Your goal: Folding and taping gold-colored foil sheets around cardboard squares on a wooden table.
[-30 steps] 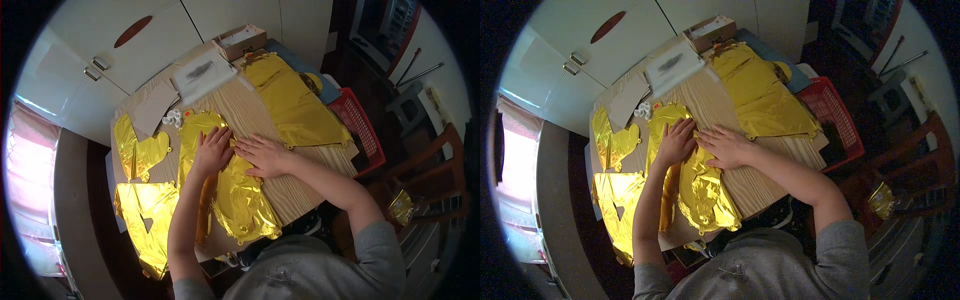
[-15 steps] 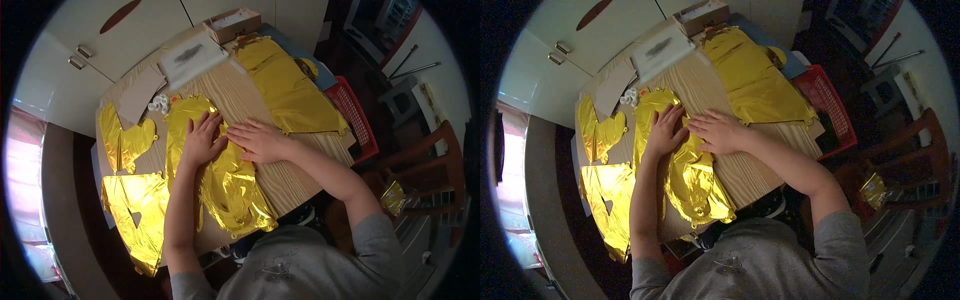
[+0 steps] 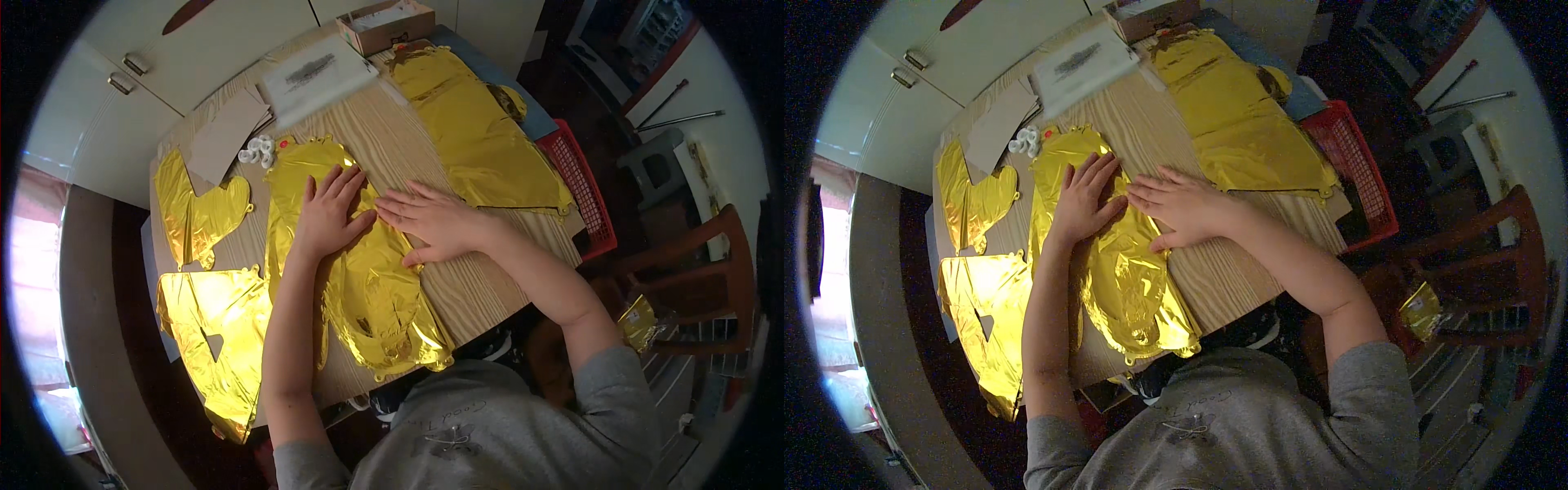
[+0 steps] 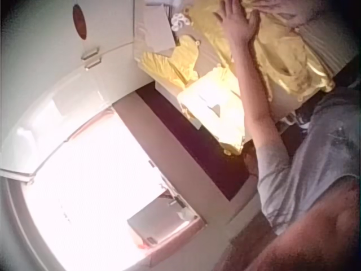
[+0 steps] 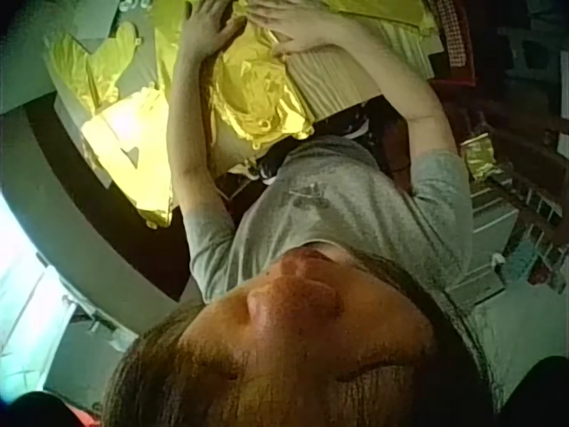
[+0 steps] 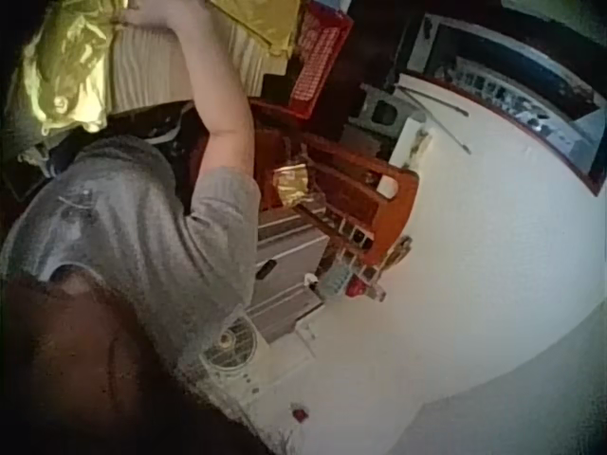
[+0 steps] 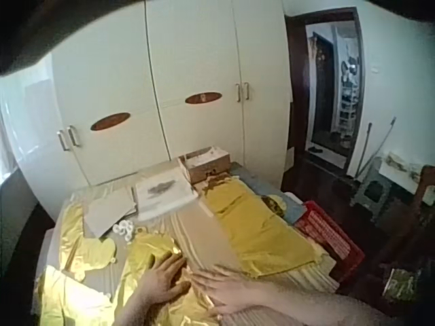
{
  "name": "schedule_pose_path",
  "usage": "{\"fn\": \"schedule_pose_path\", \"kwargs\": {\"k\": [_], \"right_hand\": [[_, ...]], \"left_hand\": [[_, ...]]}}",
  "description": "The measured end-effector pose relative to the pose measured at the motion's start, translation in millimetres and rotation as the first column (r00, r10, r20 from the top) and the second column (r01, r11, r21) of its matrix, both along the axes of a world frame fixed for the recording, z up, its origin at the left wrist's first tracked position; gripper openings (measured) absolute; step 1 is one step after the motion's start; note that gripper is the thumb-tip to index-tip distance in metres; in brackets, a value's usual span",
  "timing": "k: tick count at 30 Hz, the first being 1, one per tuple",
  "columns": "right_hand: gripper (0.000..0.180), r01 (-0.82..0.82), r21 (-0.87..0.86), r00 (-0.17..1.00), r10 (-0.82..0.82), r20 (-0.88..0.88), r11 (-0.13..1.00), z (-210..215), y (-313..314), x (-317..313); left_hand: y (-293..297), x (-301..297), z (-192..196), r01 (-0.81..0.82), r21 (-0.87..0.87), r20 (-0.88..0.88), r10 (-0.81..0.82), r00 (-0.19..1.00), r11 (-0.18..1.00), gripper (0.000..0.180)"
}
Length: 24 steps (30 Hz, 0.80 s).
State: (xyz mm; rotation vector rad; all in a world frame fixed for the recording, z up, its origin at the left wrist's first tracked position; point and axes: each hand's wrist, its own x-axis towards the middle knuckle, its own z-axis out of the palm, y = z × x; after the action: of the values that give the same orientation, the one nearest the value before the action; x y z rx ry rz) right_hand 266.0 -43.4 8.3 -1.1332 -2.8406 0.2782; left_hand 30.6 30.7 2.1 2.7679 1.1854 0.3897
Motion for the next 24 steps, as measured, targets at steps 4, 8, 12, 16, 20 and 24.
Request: {"fn": "schedule_pose_path", "kwargs": {"k": [4, 8, 12, 16, 20, 24], "right_hand": [[0.093, -0.044, -0.015, 0.999, 0.045, 0.031, 0.999, 7, -1, 5], [0.086, -0.051, -0.029, 0.999, 0.050, -0.003, 0.998, 10, -3, 7], [0.066, -0.059, -0.011, 0.988, 0.057, -0.147, 0.998, 0, -1, 1], [0.051, -0.079, 0.076, 0.983, 0.091, -0.160, 0.994, -5, 1, -1], [0.057, -0.080, 0.053, 0.977, 0.089, -0.195, 0.995, -1, -1, 0], [0.065, -0.090, 0.047, 0.977, 0.097, -0.190, 0.995, 0, -2, 0]], "left_hand": [[0, 1, 1, 0.013, 0.002, -0.008, -0.013, 1.000, 1.000, 0.070], [-1, 1, 1, 0.020, -0.003, -0.003, -0.020, 1.000, 1.000, 0.071], [-1, 0, 1, 0.023, -0.008, -0.017, -0.023, 1.000, 1.000, 0.073], [0, 1, 1, 0.025, -0.010, -0.026, -0.025, 0.999, 1.000, 0.074], [0, 1, 1, 0.019, -0.013, -0.024, -0.019, 1.000, 1.000, 0.074], [0, 0, -1, 0.020, -0.006, -0.012, -0.021, 1.000, 1.000, 0.074]]}}
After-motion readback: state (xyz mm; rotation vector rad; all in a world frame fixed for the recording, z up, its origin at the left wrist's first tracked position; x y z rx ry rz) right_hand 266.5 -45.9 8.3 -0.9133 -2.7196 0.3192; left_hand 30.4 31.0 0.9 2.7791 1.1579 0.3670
